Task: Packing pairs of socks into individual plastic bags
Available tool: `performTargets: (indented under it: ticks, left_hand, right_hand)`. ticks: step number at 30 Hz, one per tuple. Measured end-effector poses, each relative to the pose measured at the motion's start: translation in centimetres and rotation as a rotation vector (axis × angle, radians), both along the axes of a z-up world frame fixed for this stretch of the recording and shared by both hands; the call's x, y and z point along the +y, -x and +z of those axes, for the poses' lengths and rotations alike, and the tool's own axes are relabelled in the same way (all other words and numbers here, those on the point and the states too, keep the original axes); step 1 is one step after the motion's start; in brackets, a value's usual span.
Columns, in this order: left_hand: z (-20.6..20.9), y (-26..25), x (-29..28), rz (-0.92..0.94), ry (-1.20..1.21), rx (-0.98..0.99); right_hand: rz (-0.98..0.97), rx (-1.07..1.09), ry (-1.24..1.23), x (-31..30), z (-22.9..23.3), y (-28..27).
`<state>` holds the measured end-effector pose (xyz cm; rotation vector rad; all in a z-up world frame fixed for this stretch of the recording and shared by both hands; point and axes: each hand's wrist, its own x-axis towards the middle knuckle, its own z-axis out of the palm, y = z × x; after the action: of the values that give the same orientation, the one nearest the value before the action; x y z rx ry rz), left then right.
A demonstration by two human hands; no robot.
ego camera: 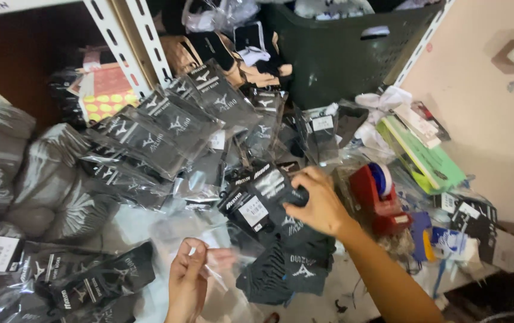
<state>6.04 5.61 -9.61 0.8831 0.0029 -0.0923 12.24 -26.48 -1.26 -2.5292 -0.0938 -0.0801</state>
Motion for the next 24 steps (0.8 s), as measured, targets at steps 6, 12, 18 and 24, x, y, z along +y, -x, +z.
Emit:
performTargets:
  ticks: [6, 12, 18, 24]
  left_hand:
    - [3.3, -3.9, 0.4, 0.272, -0.021, -0.018]
    - [9.7, -5.4, -1.0, 0.186, 0.067, -0.009]
    - [12.6, -5.3, -1.9, -0.106, 0.008, -0.102]
    - [12.2, -4.9, -2.7, -0.013, -0.177, -0.203]
  right_hand:
    - [0.150, -0.165, -0.685, 1.7, -0.1, 4.4]
    - [0.131, 0.256, -0.297, 5.3, 1.5, 8.6]
    - [0.419, -0.300, -0.466, 7.1, 0.9, 8.0]
    - [0.024, -0.201, -0.406, 8.0, -0.1, 10.3]
